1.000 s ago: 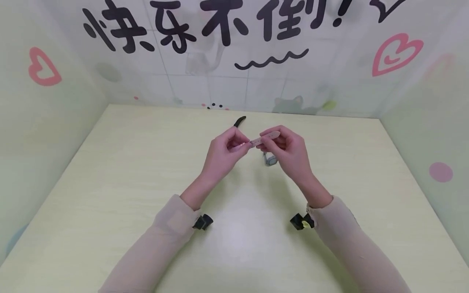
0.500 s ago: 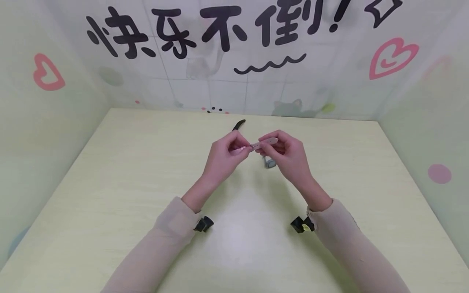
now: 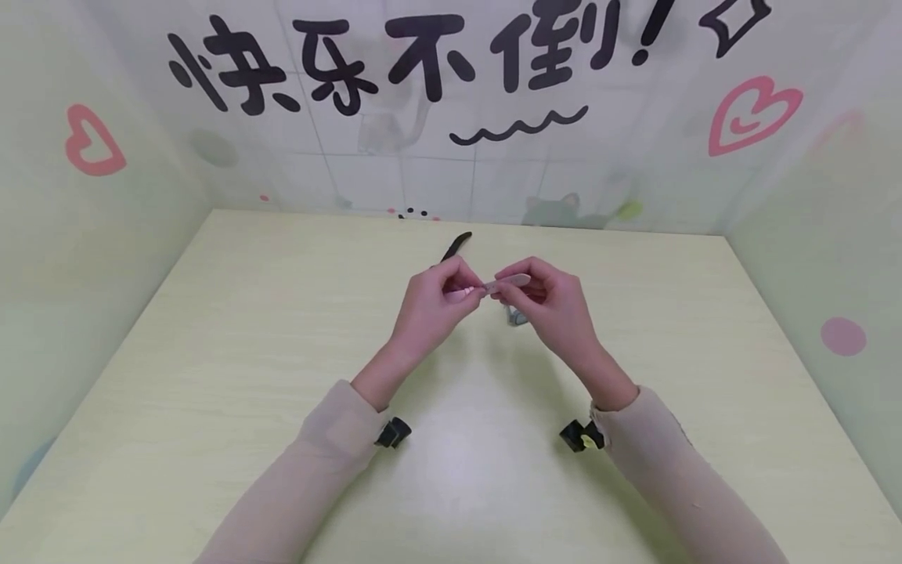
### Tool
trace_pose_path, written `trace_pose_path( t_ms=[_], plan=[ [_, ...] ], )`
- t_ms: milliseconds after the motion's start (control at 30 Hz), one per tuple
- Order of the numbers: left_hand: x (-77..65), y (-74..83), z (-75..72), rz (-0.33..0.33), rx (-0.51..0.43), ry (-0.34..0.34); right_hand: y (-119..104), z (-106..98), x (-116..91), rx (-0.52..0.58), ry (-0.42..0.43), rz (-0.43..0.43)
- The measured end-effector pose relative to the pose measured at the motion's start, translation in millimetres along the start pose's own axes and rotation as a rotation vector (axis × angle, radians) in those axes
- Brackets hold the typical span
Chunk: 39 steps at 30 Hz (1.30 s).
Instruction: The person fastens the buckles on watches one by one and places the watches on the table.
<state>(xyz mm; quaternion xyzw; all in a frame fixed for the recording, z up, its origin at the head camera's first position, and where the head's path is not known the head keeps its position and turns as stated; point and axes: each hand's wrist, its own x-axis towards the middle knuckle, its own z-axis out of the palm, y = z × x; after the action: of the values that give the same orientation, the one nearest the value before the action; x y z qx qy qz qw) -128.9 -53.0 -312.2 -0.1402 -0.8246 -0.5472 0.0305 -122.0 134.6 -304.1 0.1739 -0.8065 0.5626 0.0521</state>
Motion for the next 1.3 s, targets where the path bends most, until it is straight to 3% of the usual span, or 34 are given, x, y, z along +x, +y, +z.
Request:
trace_pose_path(
  t_ms=[667, 1100, 1300],
  plan=[
    [0.4, 4.2, 0.9, 0.01, 0.155, -0.01, 0.4, 5.2, -1.5, -0.135, 0.023, -0.075],
    [0.9, 10.0, 9.0, -0.002, 0.197, 0.027, -5.3, 9.9, -3.6, -0.371, 0.06, -0.173],
    [0.8, 11.9, 9.6, 0.011, 0.197, 0.015, -3.9, 10.0, -6.0, -0.387, 0.056, -0.191]
  ],
)
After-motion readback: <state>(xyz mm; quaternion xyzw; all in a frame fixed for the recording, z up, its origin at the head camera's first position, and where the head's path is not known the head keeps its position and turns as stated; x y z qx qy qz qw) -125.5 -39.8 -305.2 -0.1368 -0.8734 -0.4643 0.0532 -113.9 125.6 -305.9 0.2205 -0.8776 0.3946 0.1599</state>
